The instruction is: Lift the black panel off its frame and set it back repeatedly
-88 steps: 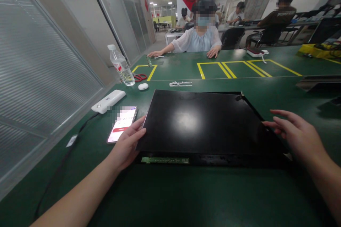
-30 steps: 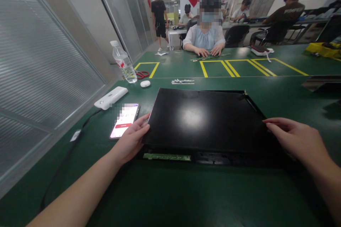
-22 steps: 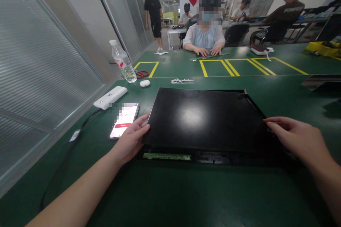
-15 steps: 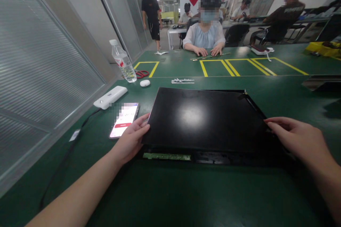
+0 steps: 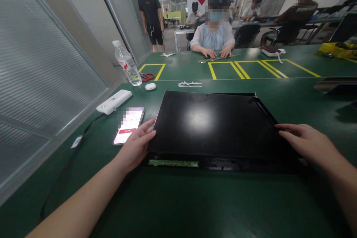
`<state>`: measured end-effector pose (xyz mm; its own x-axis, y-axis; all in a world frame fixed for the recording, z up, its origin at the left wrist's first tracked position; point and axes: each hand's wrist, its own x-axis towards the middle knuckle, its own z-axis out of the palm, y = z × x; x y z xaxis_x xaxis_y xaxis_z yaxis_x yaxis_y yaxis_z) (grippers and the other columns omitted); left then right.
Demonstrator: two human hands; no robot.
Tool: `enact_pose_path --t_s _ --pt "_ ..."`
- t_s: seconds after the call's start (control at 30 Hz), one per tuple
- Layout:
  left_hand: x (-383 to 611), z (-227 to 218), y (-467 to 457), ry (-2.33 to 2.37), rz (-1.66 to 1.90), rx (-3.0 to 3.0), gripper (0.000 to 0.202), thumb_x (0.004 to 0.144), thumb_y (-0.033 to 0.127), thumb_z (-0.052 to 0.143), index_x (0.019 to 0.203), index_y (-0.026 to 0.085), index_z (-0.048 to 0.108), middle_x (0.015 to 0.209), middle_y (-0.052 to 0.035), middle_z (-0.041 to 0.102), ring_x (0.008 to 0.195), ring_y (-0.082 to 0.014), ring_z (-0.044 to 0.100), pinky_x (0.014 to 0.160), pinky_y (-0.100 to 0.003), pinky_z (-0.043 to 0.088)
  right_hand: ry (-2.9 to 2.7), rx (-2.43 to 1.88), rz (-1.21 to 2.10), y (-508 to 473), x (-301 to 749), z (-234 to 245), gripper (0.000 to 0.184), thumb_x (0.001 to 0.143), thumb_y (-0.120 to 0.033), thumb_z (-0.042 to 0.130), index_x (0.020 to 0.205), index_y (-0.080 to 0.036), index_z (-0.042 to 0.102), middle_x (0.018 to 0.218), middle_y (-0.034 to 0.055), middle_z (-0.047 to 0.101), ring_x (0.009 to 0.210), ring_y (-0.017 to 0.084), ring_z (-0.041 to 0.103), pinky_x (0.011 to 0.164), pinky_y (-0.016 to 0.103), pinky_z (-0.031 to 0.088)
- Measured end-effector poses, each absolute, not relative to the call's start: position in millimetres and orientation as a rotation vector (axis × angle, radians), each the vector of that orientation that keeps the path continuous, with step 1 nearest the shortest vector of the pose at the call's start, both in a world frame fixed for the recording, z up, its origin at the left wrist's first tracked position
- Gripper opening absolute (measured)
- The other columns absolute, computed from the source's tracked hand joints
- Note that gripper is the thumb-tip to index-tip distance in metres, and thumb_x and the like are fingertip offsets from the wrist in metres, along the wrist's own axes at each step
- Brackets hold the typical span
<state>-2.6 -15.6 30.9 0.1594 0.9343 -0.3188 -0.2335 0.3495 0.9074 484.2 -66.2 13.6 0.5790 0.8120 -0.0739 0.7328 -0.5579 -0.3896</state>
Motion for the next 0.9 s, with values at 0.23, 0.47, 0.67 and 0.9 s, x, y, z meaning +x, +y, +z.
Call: enact_pose_path --t_s 0.23,0.47,0.67,0.9 --pt "-3 31 -15 1.075 0.967 0.826 0.077 0.082 0.012 0.082 0.155 0.019 0.058 0.129 -0.0132 0.081 0.112 -0.0317 0.08 0.086 -0.035 0.066 -1.329 -2.472 0.333 -65 480 15 0.05 0.064 -0.045 0.057 0.099 -0.02 0.083 0.118 0.0175 0.073 0.106 0.037 0.071 0.094 0.048 0.055" --pt "-1 33 -16 1.081 0.981 0.818 0.075 0.079 0.013 0.084 0.15 0.016 0.06 0.122 -0.0126 0.083 0.101 -0.0284 0.082 0.067 -0.027 0.063 -1.199 -2.542 0.493 -65 468 24 0.051 0.077 -0.026 0.057 0.121 -0.014 0.082 0.092 0.0105 0.075 0.07 0.026 0.068 0.069 0.038 0.053" --pt "-1 28 -16 1.094 0.988 0.889 0.076 0.076 0.023 0.09 0.147 0.019 0.062 0.118 -0.0112 0.085 0.091 -0.0272 0.083 0.063 -0.027 0.063 -1.109 -2.565 0.578 -66 462 27 0.053 0.086 -0.013 0.055 0.133 -0.012 0.077 0.073 0.0039 0.07 0.057 0.02 0.061 0.058 0.032 0.045" --pt "-4 20 -14 1.116 1.04 1.017 0.079 0.074 0.038 0.093 0.146 0.02 0.066 0.139 -0.0128 0.077 0.124 -0.0343 0.074 0.098 -0.04 0.064 -0.998 -2.522 0.611 -66 461 25 0.051 0.086 -0.01 0.056 0.131 -0.013 0.078 0.075 0.0042 0.072 0.062 0.02 0.063 0.058 0.03 0.043"
